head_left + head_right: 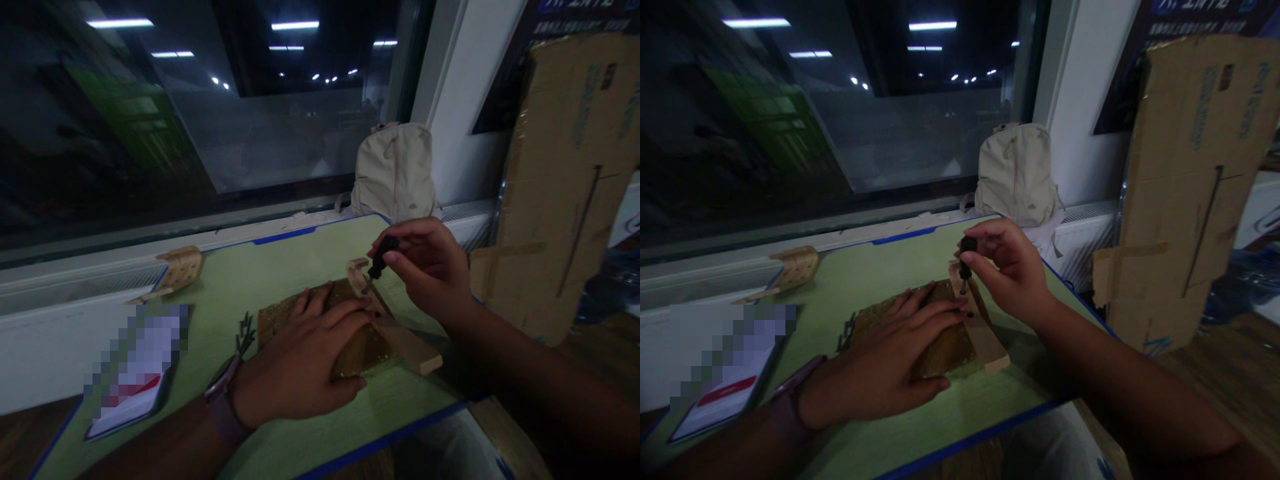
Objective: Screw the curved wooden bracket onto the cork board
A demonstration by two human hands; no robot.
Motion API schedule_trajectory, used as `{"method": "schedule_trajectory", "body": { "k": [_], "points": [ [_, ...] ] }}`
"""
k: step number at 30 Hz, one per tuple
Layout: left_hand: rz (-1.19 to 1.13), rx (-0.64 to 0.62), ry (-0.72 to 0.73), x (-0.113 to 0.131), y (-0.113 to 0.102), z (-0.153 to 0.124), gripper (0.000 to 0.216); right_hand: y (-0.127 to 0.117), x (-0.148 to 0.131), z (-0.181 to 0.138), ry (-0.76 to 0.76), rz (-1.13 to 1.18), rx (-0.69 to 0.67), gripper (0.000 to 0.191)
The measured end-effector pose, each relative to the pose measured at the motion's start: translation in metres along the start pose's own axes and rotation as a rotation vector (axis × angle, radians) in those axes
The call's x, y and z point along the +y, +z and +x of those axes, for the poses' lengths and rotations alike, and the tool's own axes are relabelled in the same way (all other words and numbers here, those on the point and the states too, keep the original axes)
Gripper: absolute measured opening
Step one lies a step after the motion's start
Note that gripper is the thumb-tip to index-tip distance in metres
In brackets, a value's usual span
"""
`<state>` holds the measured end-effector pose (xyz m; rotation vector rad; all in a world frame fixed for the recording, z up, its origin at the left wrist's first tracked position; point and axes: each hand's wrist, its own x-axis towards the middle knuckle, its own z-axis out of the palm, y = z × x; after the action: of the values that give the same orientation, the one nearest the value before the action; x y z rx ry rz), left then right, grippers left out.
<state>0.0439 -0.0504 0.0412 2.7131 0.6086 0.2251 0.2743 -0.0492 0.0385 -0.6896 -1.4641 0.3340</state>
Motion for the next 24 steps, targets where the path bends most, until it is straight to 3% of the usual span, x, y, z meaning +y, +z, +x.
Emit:
{"method": "schedule_trajectory", "body": {
  "k": [4, 6, 10, 13, 18, 22, 24],
  "points": [
    [0.017, -0.012, 0.003, 0.000, 0.000, 0.000, 0.077, -0.005, 0.005, 0.001, -0.152, -0.182, 0.109, 0.022],
    [0.025, -0.004, 0.015, 0.000, 0.000, -0.001, 0.077, -0.007, 0.005, 0.000, -0.182, -0.243, 0.055, 0.014],
    [0.030, 0.000, 0.023, 0.000, -0.001, 0.000, 0.078, -0.005, 0.000, -0.002, -0.109, -0.179, -0.111, 0.029],
    [0.029, -0.005, 0.018, 0.001, -0.001, 0.001, 0.077, -0.002, -0.004, -0.004, -0.039, -0.067, -0.141, 0.029],
    [0.020, -0.016, 0.012, 0.000, -0.001, 0.001, 0.076, 0.000, 0.003, -0.002, -0.011, -0.013, -0.053, 0.024],
    [0.015, -0.013, 0.013, 0.000, 0.000, 0.000, 0.077, -0.003, 0.013, -0.001, -0.066, -0.100, 0.092, 0.031],
    [0.014, -0.019, 0.006, 0.000, 0.000, -0.001, 0.077, -0.004, 0.015, -0.002, -0.082, -0.148, 0.097, 0.031]
  ]
}}
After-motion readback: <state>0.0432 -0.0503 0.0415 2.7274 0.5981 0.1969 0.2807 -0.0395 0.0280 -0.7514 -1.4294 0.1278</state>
